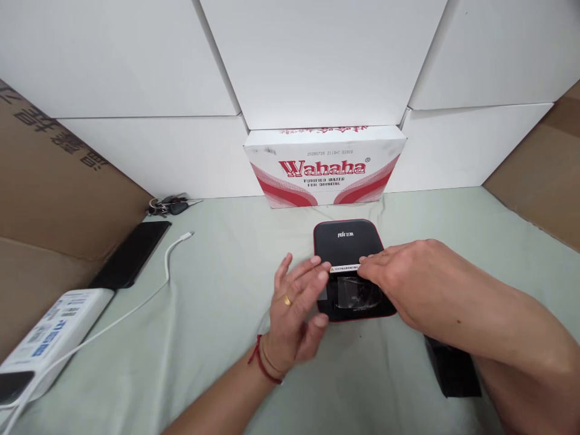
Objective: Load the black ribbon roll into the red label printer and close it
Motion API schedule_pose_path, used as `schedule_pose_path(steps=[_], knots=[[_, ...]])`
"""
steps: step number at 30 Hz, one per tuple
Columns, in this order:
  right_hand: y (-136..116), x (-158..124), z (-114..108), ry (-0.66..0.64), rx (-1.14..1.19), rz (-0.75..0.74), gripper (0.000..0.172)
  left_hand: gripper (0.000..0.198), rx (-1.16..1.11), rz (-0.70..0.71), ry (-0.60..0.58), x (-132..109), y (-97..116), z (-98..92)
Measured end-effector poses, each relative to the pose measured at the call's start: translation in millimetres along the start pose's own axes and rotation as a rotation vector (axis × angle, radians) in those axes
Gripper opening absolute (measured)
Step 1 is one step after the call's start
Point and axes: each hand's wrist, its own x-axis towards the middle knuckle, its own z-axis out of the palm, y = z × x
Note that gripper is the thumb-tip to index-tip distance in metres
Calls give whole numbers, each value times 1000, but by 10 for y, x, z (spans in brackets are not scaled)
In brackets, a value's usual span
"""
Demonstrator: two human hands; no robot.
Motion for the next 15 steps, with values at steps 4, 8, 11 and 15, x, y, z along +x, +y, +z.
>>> schedule_pose_path(steps=[4,8,11,15], knots=[[-51,14,-32,-47,-41,-35,35,52,-106,-174,-27,61,-92,-39],[-30,42,-80,-74,-55,-19,34,43,-216,-223,11,105,-85,-5],[35,47,-123,-89,-64,-3,32,39,-332,-279,16,92,-84,22],[119,-2,-90,-51,2,-3,33,58,-536,-486,21,94,-152,13]])
